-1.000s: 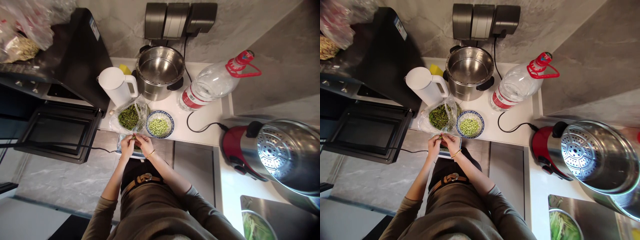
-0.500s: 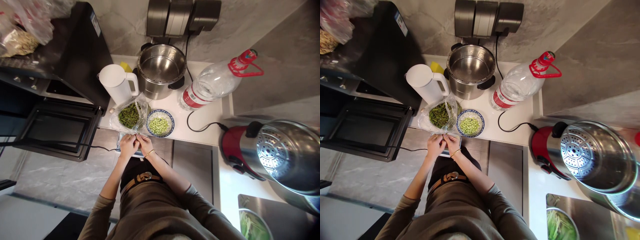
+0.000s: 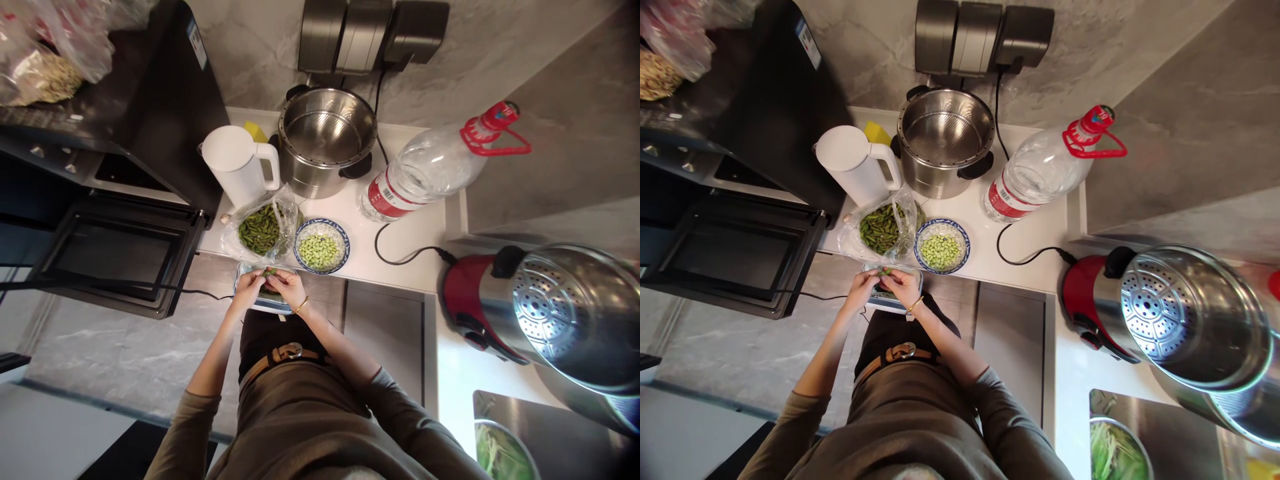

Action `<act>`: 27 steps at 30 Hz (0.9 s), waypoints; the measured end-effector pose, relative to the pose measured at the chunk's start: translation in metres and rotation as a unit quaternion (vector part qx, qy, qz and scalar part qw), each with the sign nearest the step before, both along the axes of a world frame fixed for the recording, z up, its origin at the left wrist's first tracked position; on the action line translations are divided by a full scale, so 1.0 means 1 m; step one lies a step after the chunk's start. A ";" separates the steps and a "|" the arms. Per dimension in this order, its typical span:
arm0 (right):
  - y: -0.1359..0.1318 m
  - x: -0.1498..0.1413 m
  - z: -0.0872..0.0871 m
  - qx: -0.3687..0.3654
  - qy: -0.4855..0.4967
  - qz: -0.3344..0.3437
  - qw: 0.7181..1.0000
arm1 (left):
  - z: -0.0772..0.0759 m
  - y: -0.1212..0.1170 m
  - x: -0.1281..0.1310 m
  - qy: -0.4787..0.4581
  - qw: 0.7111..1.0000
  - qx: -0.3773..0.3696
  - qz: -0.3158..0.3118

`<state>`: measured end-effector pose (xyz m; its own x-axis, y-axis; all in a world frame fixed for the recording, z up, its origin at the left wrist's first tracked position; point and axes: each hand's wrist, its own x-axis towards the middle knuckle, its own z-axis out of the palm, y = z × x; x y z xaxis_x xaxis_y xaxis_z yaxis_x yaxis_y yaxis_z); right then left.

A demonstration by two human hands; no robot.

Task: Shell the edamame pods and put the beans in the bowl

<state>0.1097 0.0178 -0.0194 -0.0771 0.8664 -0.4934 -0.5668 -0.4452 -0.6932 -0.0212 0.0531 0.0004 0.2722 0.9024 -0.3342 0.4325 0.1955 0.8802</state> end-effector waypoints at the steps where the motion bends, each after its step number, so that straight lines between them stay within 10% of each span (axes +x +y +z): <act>1: 0.000 0.000 0.001 0.003 0.004 0.002 1.000 | 0.000 0.000 0.000 0.000 1.000 0.002 0.001; 5: 0.001 -0.001 0.004 -0.003 0.012 -0.021 1.000 | 0.002 -0.004 0.005 0.101 0.991 0.081 -0.029; 12: -0.005 -0.003 -0.003 -0.027 0.050 -0.023 0.998 | 0.012 -0.012 0.010 0.356 0.880 0.260 -0.179; 27: 0.001 0.009 0.003 -0.003 0.031 0.065 0.997 | 0.016 -0.020 0.005 0.382 0.876 0.237 -0.173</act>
<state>0.1188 0.0189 -0.0164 -0.2183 0.8444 -0.4892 -0.5454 -0.5212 -0.6564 -0.0167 0.0333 0.0159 0.4178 0.8964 -0.1477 0.8920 -0.3739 0.2542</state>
